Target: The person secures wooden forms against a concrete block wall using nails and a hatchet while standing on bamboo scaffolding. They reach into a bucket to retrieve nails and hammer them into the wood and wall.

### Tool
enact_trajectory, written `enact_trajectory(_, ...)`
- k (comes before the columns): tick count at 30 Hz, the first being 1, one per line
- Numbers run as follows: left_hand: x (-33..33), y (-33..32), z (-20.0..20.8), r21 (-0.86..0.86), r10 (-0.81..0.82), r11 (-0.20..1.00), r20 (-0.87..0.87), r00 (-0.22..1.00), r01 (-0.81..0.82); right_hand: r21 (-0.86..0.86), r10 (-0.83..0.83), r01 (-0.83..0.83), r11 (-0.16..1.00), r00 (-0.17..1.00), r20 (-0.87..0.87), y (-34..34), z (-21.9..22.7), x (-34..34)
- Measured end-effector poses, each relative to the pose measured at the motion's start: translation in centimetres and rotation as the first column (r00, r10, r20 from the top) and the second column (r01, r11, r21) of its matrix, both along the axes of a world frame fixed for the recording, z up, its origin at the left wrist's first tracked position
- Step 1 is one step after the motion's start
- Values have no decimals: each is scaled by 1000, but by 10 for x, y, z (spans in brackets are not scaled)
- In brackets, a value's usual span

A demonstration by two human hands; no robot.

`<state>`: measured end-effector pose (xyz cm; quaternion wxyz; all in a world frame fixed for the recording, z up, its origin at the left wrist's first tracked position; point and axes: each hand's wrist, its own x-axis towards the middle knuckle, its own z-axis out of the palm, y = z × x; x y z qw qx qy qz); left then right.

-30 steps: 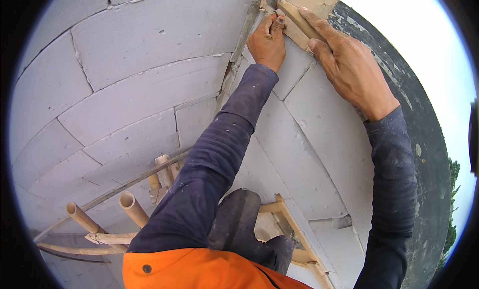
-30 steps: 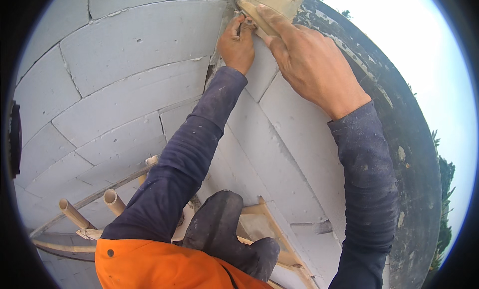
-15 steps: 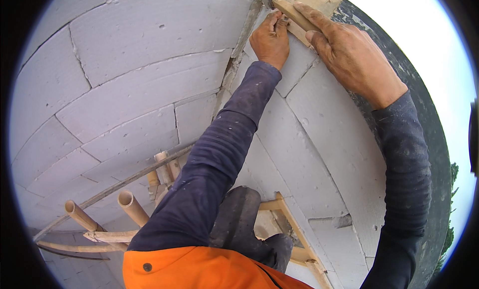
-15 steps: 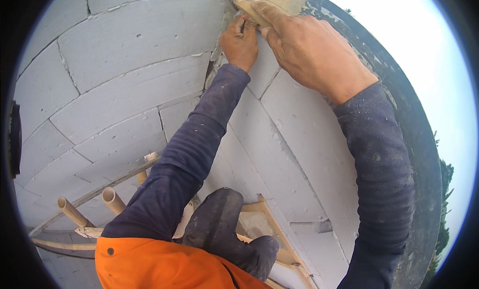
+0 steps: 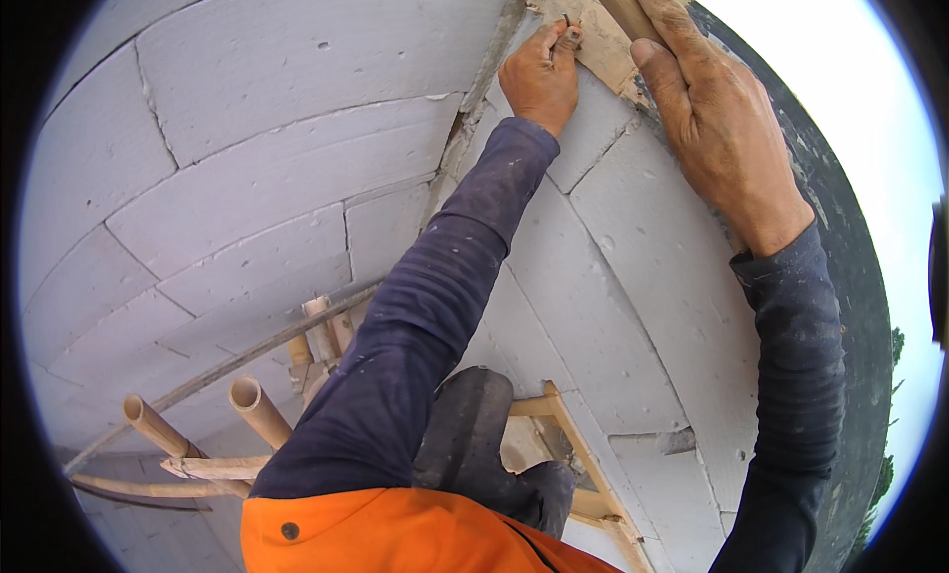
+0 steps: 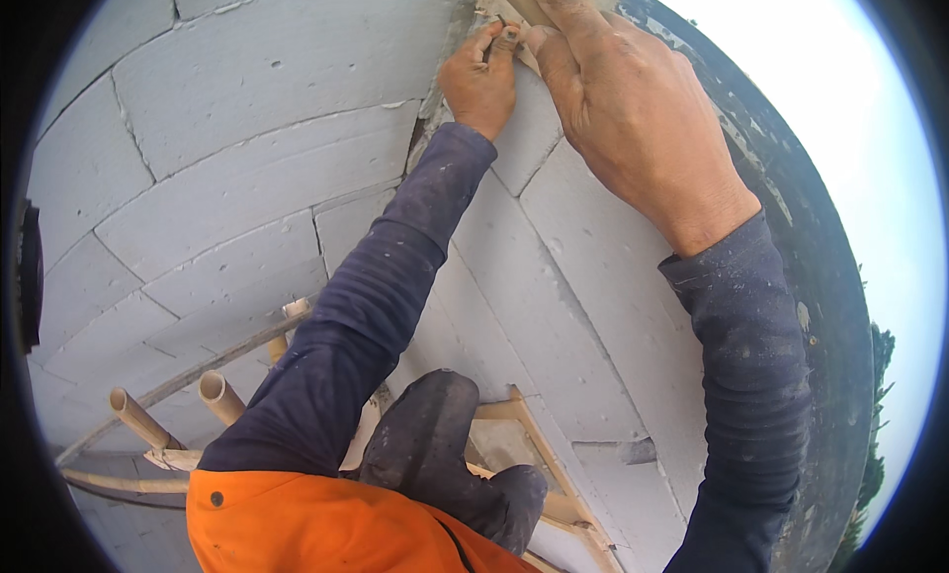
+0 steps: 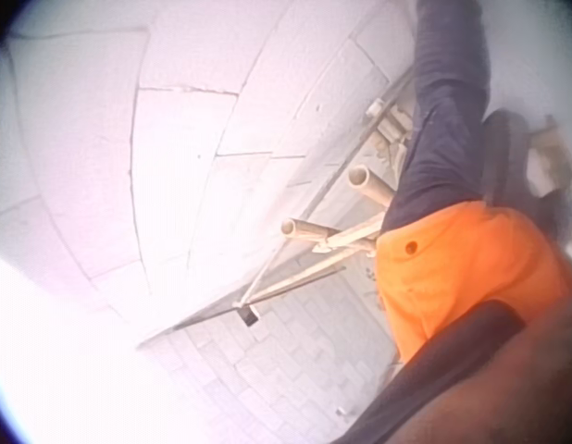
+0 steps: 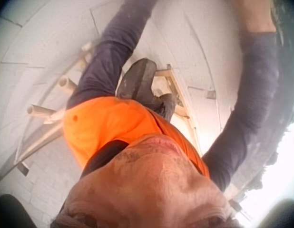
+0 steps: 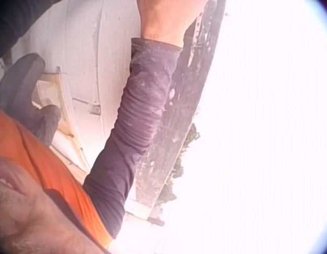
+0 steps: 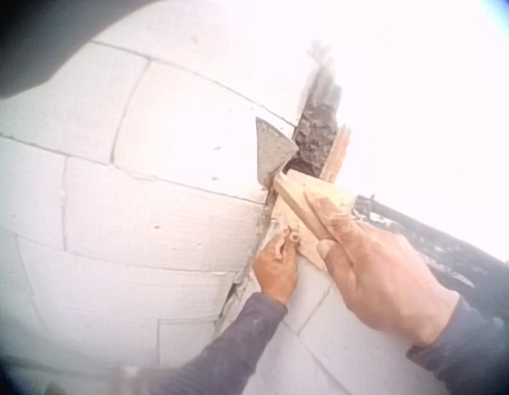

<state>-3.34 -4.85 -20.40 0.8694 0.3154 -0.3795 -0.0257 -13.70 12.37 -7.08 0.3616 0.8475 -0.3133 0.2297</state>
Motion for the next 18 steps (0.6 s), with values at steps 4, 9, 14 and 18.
enact_trajectory(4,-1,-1,-4,34,-12,999,3,1000,12,226,-264,286,931,957,-122,1,11,-1)
enact_trajectory(9,0,1,2,37,-37,999,9,999,37,2,-12,12,1000,999,32,5,7,0)
enact_trajectory(14,-1,3,-9,75,17,997,55,998,-21,148,-198,222,964,967,-159,-2,2,-8)
enact_trajectory(18,6,1,-9,-4,-55,998,66,996,56,225,-210,208,952,978,-13,18,2,3)
